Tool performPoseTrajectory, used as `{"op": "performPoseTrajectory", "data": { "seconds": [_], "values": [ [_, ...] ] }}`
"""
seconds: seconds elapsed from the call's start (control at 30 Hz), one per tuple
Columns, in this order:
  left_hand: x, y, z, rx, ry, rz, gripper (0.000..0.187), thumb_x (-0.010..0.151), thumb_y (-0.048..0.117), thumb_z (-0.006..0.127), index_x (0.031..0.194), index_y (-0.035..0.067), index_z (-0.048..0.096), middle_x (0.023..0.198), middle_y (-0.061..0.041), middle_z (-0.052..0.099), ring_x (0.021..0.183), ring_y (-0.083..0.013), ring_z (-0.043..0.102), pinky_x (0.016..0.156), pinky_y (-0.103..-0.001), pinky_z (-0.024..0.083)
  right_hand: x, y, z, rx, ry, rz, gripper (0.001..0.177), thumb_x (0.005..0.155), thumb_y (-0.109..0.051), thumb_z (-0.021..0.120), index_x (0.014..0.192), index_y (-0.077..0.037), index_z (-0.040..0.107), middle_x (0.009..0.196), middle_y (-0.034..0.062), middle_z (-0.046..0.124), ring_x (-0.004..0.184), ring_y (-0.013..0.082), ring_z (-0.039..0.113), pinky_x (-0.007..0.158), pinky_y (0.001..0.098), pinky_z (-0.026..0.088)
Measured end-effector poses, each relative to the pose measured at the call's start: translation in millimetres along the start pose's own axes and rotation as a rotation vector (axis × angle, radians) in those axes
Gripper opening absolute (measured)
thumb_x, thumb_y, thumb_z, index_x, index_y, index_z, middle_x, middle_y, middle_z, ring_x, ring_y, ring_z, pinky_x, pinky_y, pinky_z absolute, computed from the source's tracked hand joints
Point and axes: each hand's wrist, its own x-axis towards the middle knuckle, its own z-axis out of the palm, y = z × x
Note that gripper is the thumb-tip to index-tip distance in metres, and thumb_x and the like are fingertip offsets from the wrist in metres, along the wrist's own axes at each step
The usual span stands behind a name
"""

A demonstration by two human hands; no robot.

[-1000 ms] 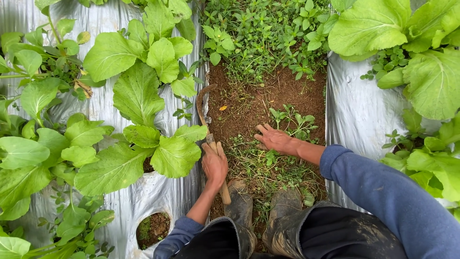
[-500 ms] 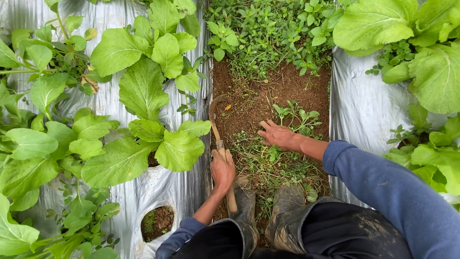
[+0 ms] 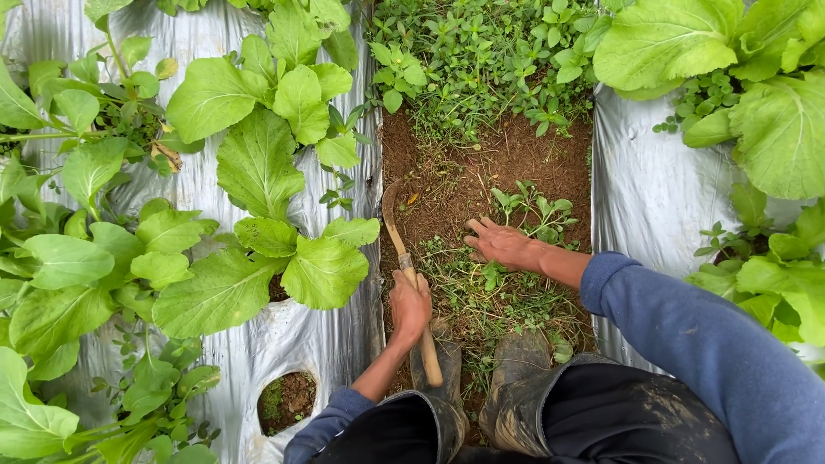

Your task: The person uses a hand hoe to loosen soil and remove weeds from a narrow path between rows of leafy green vegetables. They repeatedly scrape the ground and pull out weeds by hand, clearing the area between the plants.

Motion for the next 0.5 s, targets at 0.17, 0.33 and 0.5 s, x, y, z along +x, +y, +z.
{"op": "performPoseTrajectory", "data": {
  "seconds": [0.17, 0.33, 0.5],
  "values": [
    [-15.3, 21.8, -13.8, 0.1, 0.169, 0.049, 0.044, 0.103, 0.033, 0.05, 0.125, -0.004, 0.045, 0.084, -0.032, 0.07, 0.076, -0.048, 0.073, 0.061, -0.055, 0.055, -2.0, -2.8, 2.8, -0.053, 0.009, -0.02, 0.04, 0.106, -0.038, 0.046, 0.121, -0.004, 0.061, 0.127, 0.0181, 0.045, 0.111, 0.0376, 0.054, 0.082, 0.051, 0.061],
    [47.9, 22.2, -5.1, -0.025, 0.221, 0.154, 0.04, 0.106, 0.036, 0.044, 0.12, -0.001, 0.041, 0.082, -0.032, 0.068, 0.076, -0.051, 0.071, 0.063, -0.057, 0.055, -12.3, -11.5, -7.1, -0.026, -0.014, 0.021, 0.039, 0.106, -0.037, 0.045, 0.122, -0.005, 0.062, 0.128, 0.0155, 0.045, 0.11, 0.0331, 0.053, 0.082, 0.0469, 0.062],
    [125.3, 37.3, 16.8, 0.157, 0.11, 0.204, 0.048, 0.109, 0.036, 0.035, 0.124, -0.009, 0.044, 0.077, -0.03, 0.068, 0.069, -0.0427, 0.072, 0.054, -0.05, 0.054, -16.5, -3.3, 0.4, -0.003, 0.009, -0.004, 0.046, 0.107, -0.031, 0.045, 0.144, -0.004, 0.051, 0.138, 0.0173, 0.047, 0.117, 0.0343, 0.055, 0.095, 0.0484, 0.057]
  ]
}}
